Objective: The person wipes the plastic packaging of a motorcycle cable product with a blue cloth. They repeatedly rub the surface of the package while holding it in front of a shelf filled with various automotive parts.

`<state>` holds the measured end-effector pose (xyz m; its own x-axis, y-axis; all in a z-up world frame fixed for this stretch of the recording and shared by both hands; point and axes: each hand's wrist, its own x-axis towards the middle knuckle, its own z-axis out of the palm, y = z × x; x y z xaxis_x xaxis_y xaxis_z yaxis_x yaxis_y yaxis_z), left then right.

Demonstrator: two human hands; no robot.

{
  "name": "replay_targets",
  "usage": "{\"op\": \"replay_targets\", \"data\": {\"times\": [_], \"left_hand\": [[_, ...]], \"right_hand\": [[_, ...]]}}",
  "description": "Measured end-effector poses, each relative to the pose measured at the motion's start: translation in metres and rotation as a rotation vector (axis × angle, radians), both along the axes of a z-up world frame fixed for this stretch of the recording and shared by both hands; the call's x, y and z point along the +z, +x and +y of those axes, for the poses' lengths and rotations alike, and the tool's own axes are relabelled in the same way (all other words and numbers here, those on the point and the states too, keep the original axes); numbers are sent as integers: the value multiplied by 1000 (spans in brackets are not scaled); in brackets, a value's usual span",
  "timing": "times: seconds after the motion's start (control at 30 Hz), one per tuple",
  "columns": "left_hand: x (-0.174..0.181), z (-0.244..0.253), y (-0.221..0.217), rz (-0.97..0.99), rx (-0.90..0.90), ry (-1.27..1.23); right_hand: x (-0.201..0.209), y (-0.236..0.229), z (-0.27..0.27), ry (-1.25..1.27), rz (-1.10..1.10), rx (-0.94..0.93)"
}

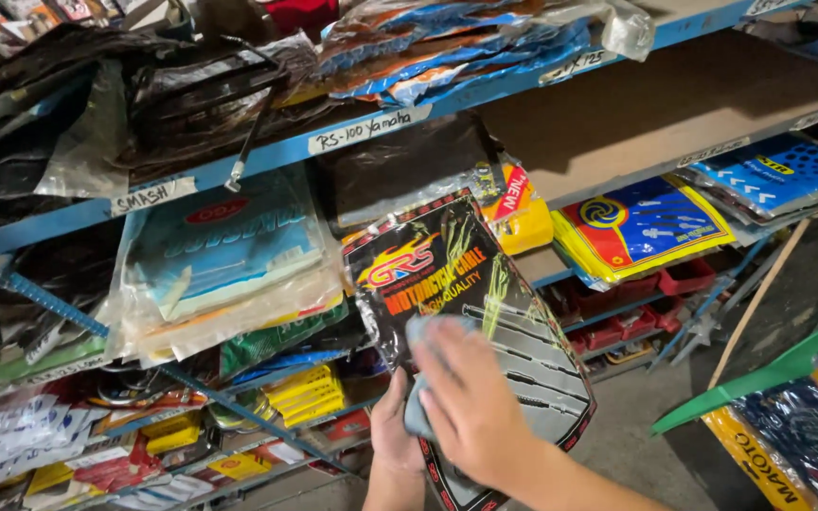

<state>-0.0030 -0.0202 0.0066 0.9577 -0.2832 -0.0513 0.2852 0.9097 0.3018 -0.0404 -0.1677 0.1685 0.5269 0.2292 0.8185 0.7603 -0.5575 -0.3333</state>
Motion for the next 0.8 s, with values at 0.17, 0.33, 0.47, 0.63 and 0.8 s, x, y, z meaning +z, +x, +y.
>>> {"op": "replay_targets", "data": {"times": [0.17,0.33,0.47,0.63,0.8], "left_hand": [[49,-9,-13,-137,39,30],[34,-8,-12,-121,48,57],[10,3,-10,-57,114,87],[40,3,-24,-83,58,35],[24,-3,-18,-4,166,150]], "right_hand": [[-3,19,-13,-85,-100,-6],[1,5,-6,-13,-63,-28],[-2,-7,-5,-193,-110,104],[1,17,-22,90,-47,24],[-23,-6,-2,18,-107,36]]}}
